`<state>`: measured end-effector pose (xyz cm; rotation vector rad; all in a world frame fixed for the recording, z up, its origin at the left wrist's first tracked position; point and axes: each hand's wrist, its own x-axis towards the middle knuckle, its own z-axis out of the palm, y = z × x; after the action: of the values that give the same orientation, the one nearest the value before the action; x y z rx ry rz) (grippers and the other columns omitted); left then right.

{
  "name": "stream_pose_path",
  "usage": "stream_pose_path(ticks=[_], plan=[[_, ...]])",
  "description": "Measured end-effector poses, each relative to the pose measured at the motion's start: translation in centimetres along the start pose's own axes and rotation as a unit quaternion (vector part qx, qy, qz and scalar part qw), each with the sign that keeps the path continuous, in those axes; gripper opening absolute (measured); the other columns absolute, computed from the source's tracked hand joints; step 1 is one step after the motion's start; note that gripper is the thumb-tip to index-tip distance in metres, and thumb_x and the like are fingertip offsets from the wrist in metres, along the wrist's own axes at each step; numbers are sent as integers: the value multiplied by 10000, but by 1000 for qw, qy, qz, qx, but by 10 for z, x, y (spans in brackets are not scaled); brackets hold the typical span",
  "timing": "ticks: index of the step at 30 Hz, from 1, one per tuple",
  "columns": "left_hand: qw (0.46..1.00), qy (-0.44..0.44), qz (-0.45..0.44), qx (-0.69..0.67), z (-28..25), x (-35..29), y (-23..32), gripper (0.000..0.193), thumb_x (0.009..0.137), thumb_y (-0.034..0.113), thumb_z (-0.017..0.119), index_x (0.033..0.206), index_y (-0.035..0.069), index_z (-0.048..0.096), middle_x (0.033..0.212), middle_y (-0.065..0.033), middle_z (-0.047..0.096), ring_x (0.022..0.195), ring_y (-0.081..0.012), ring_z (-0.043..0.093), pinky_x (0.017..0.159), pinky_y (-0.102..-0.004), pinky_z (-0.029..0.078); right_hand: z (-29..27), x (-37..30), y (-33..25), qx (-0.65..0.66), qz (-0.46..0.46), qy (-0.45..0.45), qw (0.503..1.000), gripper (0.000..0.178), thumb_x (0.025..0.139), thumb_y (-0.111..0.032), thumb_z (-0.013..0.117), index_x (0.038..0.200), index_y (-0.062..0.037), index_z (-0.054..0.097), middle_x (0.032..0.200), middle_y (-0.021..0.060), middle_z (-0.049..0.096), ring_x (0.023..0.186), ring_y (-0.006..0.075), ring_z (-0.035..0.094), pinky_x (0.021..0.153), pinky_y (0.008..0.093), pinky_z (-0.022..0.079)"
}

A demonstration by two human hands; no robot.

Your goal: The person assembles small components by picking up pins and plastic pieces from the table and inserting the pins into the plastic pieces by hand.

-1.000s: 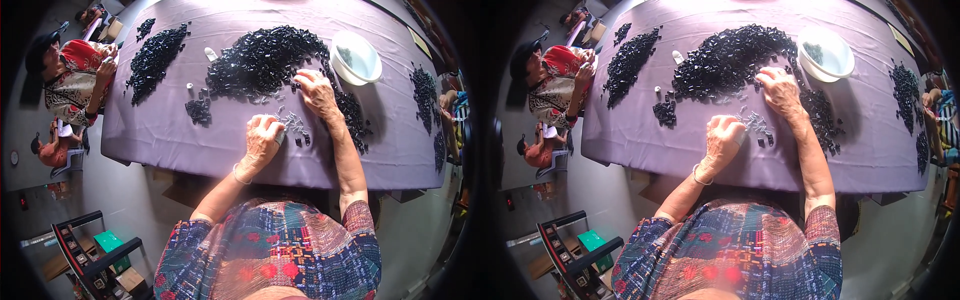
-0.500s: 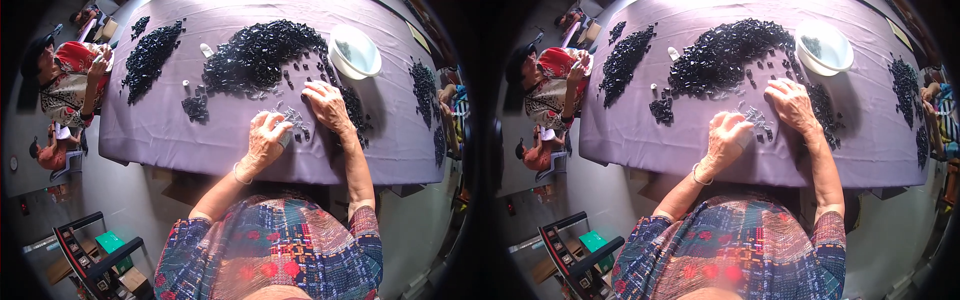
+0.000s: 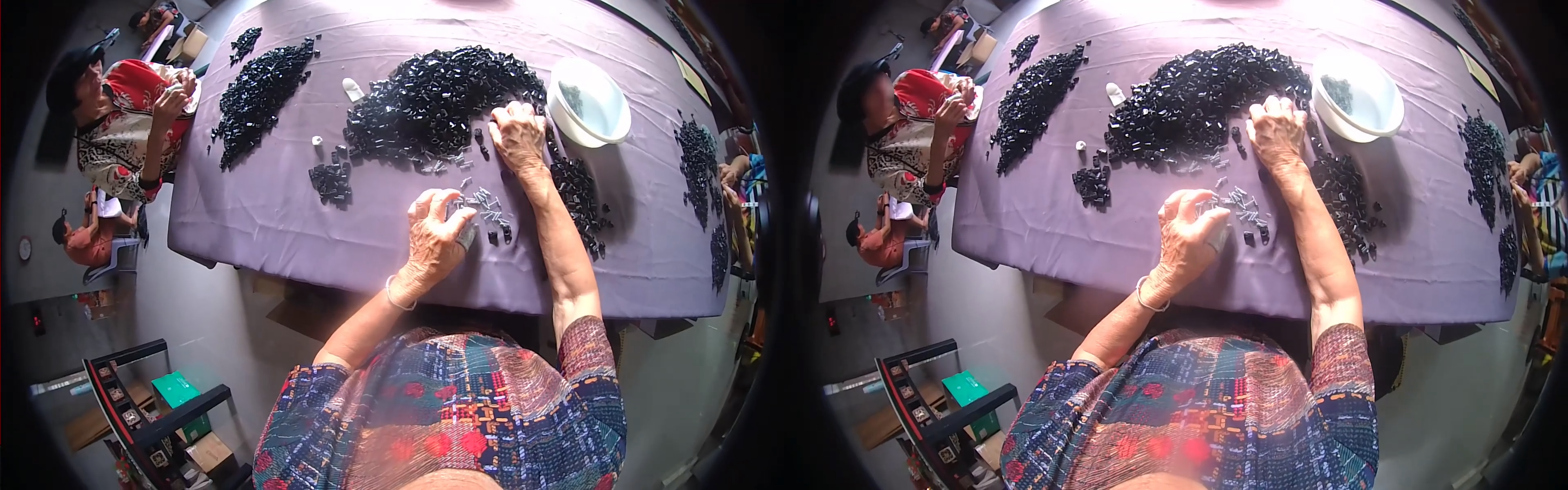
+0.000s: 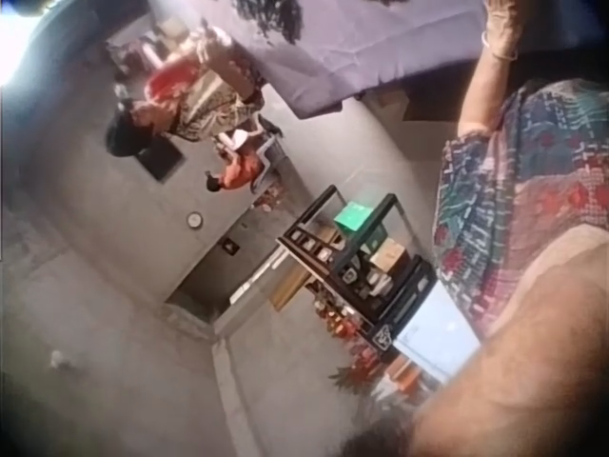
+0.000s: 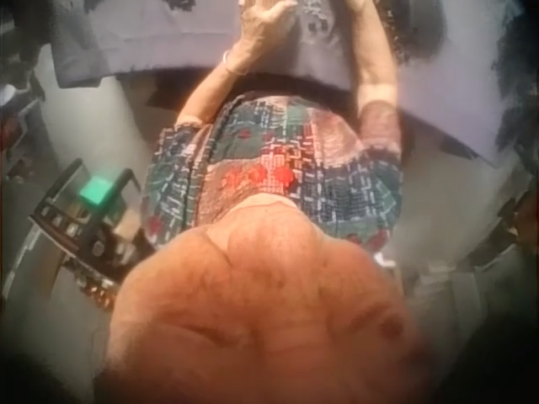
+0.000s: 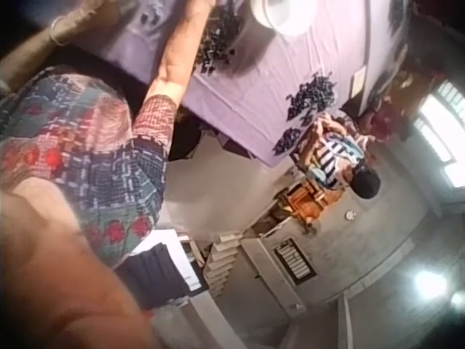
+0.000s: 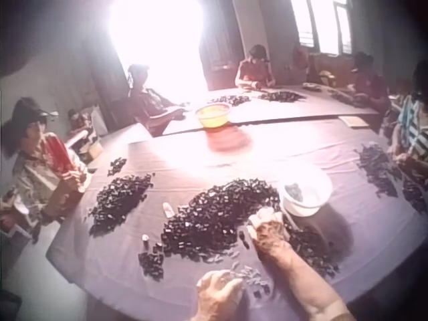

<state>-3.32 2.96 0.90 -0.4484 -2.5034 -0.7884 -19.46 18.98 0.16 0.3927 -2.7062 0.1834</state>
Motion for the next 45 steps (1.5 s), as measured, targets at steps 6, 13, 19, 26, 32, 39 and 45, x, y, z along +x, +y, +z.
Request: stream_pose_path(ticks=[6,13,19,26,32,39,45], plan=[[999,1,-1,-51,-11,-8,6,264,626,76,750,868,141,668,1032,-75,591,1027,-289,509,873,-398,395,-9,-15,8,57,-46,66,995,111,777,-194,636,826,-96,619,798,57,590,808,247,570,723,401,430],[814,-17,-313,-489,-27,-4,18,111,829,33,667,940,31,659,959,-37,627,846,-107,582,740,-236,481,-98,-82,-22,471,10,-40,881,101,773,17,643,873,8,643,766,71,628,652,111,585,599,238,472],[687,-163,-373,-602,-35,-21,13,161,860,89,652,989,-8,651,869,-45,655,769,-107,594,672,-243,487,-105,-137,-40,578,63,-180,794,99,798,-1,659,895,11,641,811,55,628,715,108,588,639,245,479],[675,-179,-405,-590,-38,-35,13,202,856,112,662,1018,-9,660,863,-54,670,732,-80,588,644,-226,482,-104,-160,-53,609,129,-206,755,107,850,11,619,954,26,631,848,25,618,751,76,574,678,201,475],[692,-211,-374,-580,-45,-34,6,199,824,124,695,968,-12,675,822,-46,663,691,-90,588,624,-223,479,-112,-156,-58,592,130,-192,772,100,818,-30,645,913,-3,646,800,52,640,710,103,590,632,243,472],[648,-220,-407,-605,-50,-34,3,145,804,99,700,896,-8,667,785,-54,647,631,-106,576,590,-231,471,-114,-151,-52,571,44,-135,808,100,799,21,630,898,7,633,823,41,599,698,101,558,630,229,451],[667,-130,-385,-624,-38,-33,-5,90,809,71,681,857,0,651,782,-50,640,643,-97,561,591,-240,473,-91,-148,-18,332,12,11,943,161,737,50,646,880,-18,614,807,88,572,708,209,579,655,301,480]])
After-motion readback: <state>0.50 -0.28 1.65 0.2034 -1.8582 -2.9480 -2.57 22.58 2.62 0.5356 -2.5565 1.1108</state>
